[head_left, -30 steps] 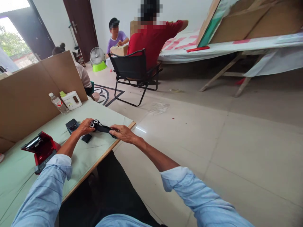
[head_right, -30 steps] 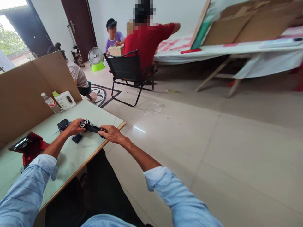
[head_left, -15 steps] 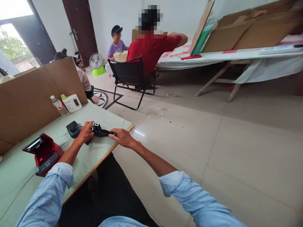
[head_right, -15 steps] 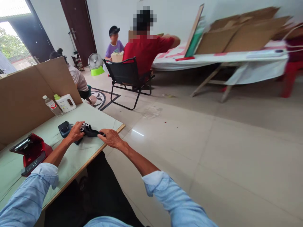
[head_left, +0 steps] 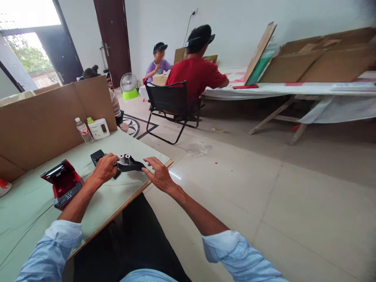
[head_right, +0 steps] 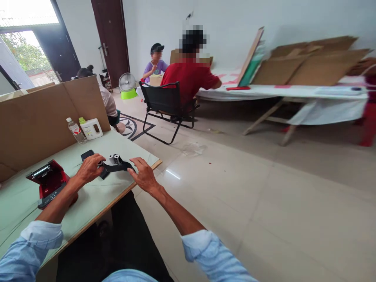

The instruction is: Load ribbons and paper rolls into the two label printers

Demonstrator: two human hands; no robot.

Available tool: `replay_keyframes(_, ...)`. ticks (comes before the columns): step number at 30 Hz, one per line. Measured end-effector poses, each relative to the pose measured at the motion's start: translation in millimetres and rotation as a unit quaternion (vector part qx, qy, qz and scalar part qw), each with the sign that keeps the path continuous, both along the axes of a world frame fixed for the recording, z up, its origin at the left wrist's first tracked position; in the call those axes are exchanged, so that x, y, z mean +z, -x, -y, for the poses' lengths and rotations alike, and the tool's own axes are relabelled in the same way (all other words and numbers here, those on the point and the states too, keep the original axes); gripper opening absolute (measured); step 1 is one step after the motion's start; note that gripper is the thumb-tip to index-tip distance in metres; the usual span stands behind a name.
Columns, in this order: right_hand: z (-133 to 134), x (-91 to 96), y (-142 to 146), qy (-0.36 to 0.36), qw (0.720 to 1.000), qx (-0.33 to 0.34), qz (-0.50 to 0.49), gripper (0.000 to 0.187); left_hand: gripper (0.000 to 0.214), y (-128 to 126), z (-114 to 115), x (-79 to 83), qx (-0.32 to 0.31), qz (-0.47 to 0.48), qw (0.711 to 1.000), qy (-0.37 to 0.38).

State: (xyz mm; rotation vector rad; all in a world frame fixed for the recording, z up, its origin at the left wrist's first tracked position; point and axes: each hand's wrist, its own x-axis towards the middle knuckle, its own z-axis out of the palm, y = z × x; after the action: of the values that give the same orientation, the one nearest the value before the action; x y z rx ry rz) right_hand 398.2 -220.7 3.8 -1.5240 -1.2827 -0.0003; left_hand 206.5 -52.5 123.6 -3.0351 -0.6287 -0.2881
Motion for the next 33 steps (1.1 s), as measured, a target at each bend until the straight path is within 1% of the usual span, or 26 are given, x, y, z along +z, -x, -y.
replay_keyframes(2,0.5,3.6,16.6,0.007,0.999,0.022,-0.039,0.038,0.033,9.5,7.7,15.7,0.002,0.005,1.000,-0.006)
replay_keyframes(4,-1.1,4.4,36.2,0.027,0.992,0.046,-0.113,0.052,0.029,19.2,15.1,30.0,0.008,0.008,1.000,-0.009)
replay_keyframes(6,-4.9,4.0,57.0,0.033,0.974,0.072,-0.211,0.066,0.027,29.1,21.8,41.4,0.011,0.011,1.000,-0.010)
replay_keyframes(7,-7.5,4.3,67.3,0.030,0.961,0.093,-0.259,0.069,0.026,34.3,24.6,45.8,0.012,0.014,1.000,-0.010)
replay_keyframes(8,-10.4,5.3,77.4,0.024,0.946,0.120,-0.300,0.068,0.025,39.5,27.0,49.4,0.010,0.019,1.000,-0.008)
replay_keyframes(10,-16.8,10.4,95.5,0.006,0.920,0.177,-0.351,0.058,0.024,50.4,30.1,54.7,0.005,0.033,0.999,-0.004)
replay_keyframes(12,-23.0,19.4,109.6,-0.022,0.905,0.215,-0.367,0.046,0.023,62.0,30.9,58.4,-0.001,0.051,0.999,0.002)
replay_keyframes(14,-28.7,31.2,118.8,-0.052,0.899,0.229,-0.370,0.039,0.024,74.7,29.7,61.2,-0.002,0.073,0.997,0.012)
replay_keyframes(17,-37.7,51.7,125.4,-0.068,0.896,0.237,-0.369,0.040,0.022,96.9,25.2,65.0,0.013,0.121,0.992,0.042)
replay_keyframes(20,-50.6,74.9,130.2,-0.053,0.899,0.243,-0.361,0.045,0.020,125.2,19.0,68.8,0.040,0.174,0.981,0.079)
replay_keyframes(23,-68.0,99.3,139.2,-0.037,0.905,0.268,-0.329,0.048,0.021,159.2,12.5,71.5,0.070,0.230,0.963,0.118)
replay_keyframes(26,-87.3,118.4,152.4,-0.027,0.910,0.306,-0.279,0.046,0.024,192.6,5.2,66.3,0.112,0.283,0.939,0.160)
replay_keyframes(28,-100.3,124.1,162.2,-0.019,0.909,0.334,-0.249,0.043,0.026,210.3,-0.5,54.7,0.139,0.315,0.922,0.178)
replay_keyframes(30,-112.8,123.0,171.8,-0.016,0.905,0.355,-0.232,0.040,0.028,222.7,-6.2,36.4,0.162,0.346,0.904,0.192)
replay_keyframes(33,-128.7,109.6,184.5,-0.006,0.897,0.376,-0.232,0.037,0.032,232.1,-12.0,3.2,0.185,0.385,0.876,0.225)
